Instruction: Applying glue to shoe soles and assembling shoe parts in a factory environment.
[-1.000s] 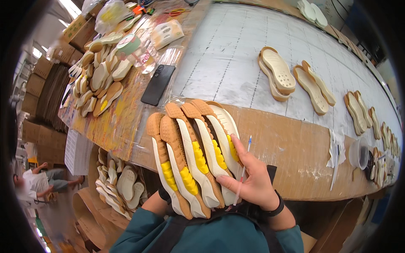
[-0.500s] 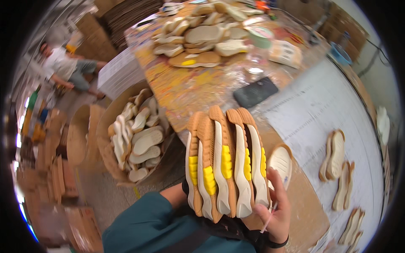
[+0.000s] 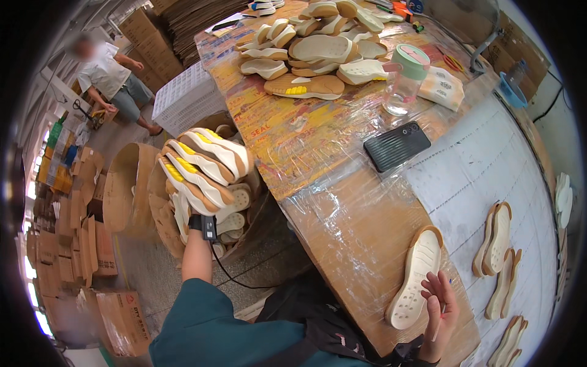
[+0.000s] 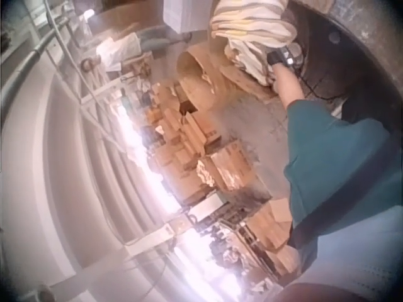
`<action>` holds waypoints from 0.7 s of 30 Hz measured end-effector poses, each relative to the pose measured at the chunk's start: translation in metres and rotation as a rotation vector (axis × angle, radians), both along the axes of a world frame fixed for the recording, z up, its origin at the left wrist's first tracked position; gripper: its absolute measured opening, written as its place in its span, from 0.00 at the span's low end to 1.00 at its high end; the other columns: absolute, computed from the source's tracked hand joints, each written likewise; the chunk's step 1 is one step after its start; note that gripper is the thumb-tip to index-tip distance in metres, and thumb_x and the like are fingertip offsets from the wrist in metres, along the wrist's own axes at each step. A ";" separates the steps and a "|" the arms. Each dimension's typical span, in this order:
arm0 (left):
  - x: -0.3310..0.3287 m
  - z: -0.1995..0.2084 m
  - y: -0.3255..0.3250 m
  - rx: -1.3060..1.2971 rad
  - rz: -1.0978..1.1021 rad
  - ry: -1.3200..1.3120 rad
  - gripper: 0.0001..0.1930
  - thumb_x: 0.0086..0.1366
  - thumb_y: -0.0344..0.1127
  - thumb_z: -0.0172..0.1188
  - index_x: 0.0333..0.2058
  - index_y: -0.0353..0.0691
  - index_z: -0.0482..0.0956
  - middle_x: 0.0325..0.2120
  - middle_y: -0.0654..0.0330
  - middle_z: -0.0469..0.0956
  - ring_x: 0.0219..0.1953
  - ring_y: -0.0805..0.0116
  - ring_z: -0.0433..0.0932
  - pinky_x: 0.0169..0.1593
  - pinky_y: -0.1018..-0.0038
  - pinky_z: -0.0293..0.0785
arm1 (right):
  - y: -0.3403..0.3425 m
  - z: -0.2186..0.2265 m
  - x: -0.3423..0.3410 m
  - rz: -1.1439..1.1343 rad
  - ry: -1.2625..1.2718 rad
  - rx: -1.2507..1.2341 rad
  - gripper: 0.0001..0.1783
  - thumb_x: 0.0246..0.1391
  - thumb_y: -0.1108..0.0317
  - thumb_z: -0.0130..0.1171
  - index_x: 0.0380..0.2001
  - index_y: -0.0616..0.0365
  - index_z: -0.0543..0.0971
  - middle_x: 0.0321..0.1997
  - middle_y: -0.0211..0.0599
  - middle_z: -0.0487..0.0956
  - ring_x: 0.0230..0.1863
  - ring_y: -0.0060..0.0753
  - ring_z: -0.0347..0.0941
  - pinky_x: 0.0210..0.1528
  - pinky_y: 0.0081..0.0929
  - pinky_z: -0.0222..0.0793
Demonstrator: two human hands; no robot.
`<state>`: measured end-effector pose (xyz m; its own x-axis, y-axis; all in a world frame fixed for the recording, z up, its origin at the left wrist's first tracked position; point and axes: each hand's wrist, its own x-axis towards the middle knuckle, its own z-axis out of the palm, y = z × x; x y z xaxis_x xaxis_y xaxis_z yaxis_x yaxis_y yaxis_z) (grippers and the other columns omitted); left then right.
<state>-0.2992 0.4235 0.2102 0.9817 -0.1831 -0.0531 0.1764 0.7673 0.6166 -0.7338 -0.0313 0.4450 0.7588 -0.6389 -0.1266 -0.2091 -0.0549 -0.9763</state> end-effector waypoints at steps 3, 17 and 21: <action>-0.010 -0.008 0.008 0.118 0.133 0.031 0.26 0.63 0.50 0.40 0.55 0.43 0.55 0.49 0.59 0.64 0.49 0.67 0.65 0.54 0.71 0.62 | 0.002 0.000 0.004 -0.006 0.047 -0.039 0.25 0.52 0.66 0.49 0.53 0.64 0.62 0.47 0.45 0.70 0.45 0.32 0.68 0.48 0.27 0.64; -0.047 0.065 0.059 0.292 0.363 -0.031 0.23 0.61 0.46 0.41 0.50 0.37 0.61 0.46 0.56 0.67 0.49 0.63 0.66 0.54 0.67 0.61 | 0.010 -0.009 0.043 0.069 0.189 -0.040 0.26 0.54 0.62 0.47 0.53 0.65 0.61 0.47 0.45 0.70 0.46 0.31 0.67 0.48 0.25 0.62; -0.008 0.087 0.053 0.111 0.458 0.005 0.23 0.61 0.48 0.42 0.49 0.37 0.62 0.46 0.55 0.67 0.49 0.60 0.67 0.52 0.63 0.64 | 0.014 -0.013 0.059 0.100 0.233 -0.103 0.24 0.54 0.64 0.47 0.52 0.66 0.63 0.46 0.46 0.71 0.46 0.32 0.68 0.48 0.25 0.63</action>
